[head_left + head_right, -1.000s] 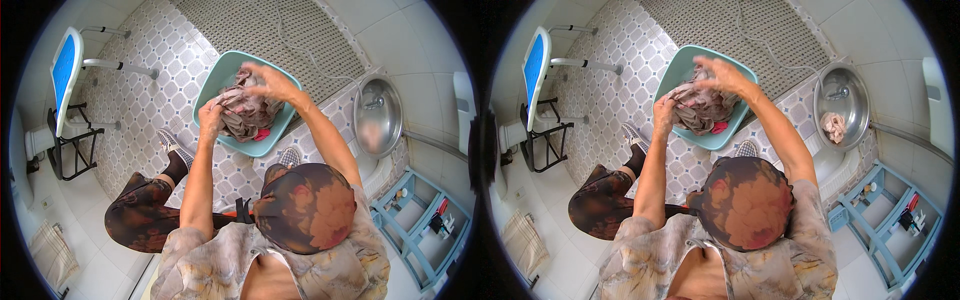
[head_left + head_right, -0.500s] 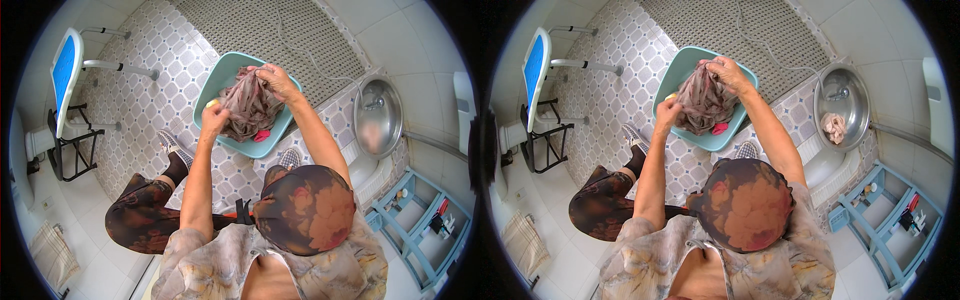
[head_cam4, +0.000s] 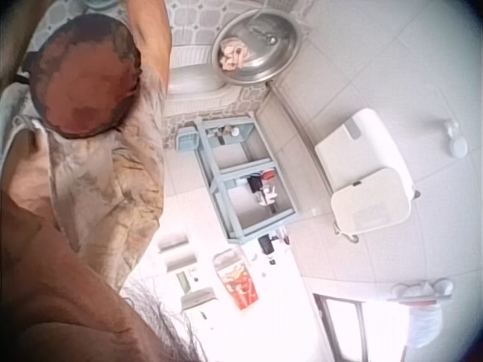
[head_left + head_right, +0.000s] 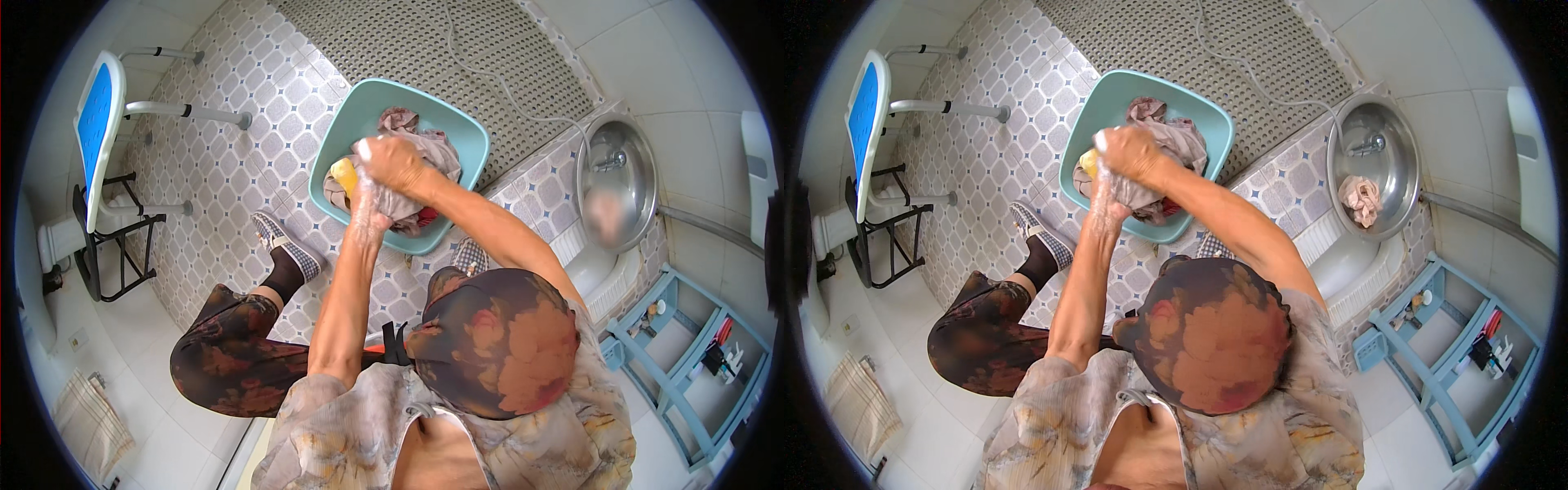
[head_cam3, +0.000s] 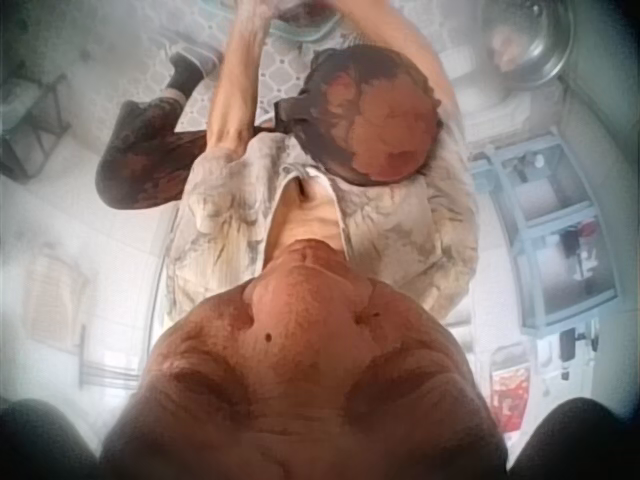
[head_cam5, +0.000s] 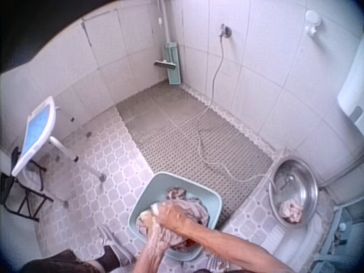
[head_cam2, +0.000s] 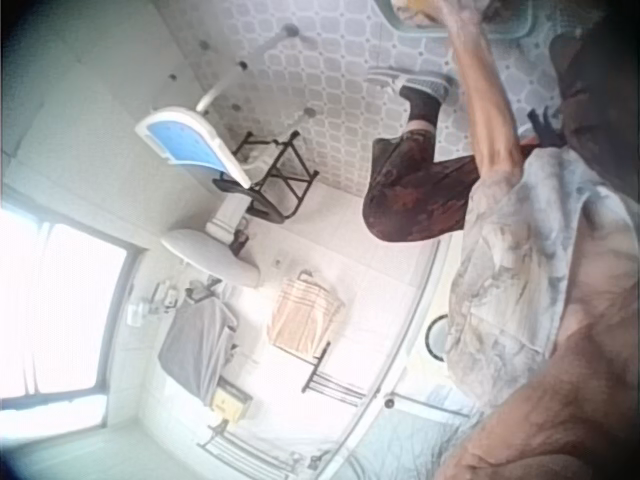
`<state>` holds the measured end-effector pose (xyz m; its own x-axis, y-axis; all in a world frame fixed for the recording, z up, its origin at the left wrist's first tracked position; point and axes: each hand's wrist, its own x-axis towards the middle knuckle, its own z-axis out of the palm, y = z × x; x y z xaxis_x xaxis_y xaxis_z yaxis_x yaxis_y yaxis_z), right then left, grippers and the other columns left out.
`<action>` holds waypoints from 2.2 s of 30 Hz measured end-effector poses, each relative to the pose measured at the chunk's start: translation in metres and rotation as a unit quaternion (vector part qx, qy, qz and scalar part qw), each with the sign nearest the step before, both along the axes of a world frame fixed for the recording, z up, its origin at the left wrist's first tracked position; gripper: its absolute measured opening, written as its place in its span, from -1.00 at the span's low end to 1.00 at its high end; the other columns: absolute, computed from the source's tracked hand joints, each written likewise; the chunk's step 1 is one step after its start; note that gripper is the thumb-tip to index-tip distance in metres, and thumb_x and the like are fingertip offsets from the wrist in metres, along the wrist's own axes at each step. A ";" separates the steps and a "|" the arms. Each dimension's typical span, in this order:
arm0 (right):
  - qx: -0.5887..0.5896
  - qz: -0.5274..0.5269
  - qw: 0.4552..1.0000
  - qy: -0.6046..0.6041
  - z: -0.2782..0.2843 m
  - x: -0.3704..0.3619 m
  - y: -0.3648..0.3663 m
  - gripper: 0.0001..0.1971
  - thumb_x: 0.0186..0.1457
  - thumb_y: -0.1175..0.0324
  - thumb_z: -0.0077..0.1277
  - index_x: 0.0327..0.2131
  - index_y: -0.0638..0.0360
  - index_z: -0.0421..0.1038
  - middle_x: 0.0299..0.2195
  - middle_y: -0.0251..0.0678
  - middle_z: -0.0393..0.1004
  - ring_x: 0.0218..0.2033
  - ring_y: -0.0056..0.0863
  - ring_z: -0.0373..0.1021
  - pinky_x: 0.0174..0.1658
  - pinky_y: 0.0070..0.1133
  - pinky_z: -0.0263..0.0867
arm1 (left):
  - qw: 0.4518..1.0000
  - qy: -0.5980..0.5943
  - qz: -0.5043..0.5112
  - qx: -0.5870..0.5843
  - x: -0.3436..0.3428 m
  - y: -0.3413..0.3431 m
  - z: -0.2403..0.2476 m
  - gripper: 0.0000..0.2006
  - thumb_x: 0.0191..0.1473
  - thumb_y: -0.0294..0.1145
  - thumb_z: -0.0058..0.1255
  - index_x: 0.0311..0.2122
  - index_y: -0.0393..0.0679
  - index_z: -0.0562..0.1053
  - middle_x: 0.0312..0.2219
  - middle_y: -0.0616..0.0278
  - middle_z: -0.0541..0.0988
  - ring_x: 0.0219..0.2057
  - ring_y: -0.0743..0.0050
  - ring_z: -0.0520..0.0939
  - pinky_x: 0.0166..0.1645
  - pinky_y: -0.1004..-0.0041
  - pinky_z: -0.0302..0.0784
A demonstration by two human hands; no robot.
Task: The person soaps and washes clothes in a basin with a bar of soap, then scrubs and washes another piece of clothing.
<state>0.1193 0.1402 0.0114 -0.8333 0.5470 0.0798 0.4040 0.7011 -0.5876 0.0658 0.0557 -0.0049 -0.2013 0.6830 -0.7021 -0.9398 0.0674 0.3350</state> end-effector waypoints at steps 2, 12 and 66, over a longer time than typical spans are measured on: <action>-0.030 -0.039 0.999 -0.020 0.003 0.001 0.006 -0.75 0.09 0.18 -0.06 -0.44 0.15 0.47 -0.54 -0.09 0.53 -0.53 -0.17 0.52 -0.46 -0.31 0.46 | 0.996 0.075 0.001 -0.052 -0.002 -0.006 -0.007 -0.68 0.21 -0.09 -0.13 -0.08 -0.06 0.44 -0.19 0.24 0.57 -0.18 0.29 0.61 -0.06 0.24 0.57; 0.034 -0.033 0.999 -0.027 -0.026 0.018 0.017 -0.76 0.00 0.21 0.00 -0.44 0.22 0.40 -0.50 -0.06 0.54 -0.49 -0.14 0.52 -0.45 -0.32 0.44 | 0.996 -0.073 -0.031 0.046 0.002 0.005 0.006 -0.68 0.24 -0.09 -0.13 -0.06 -0.07 0.45 -0.16 0.16 0.58 -0.17 0.29 0.62 -0.06 0.14 0.58; -0.217 0.011 0.970 0.111 -0.009 0.005 0.059 -0.71 0.10 0.12 0.00 -0.34 0.18 0.44 -0.41 -0.19 0.55 -0.36 -0.24 0.51 -0.28 -0.44 0.42 | 0.985 -0.036 -0.165 0.045 -0.016 -0.002 0.027 -0.50 0.09 -0.14 0.09 0.07 -0.21 0.33 -0.10 0.02 0.53 -0.14 0.17 0.62 -0.02 0.16 0.60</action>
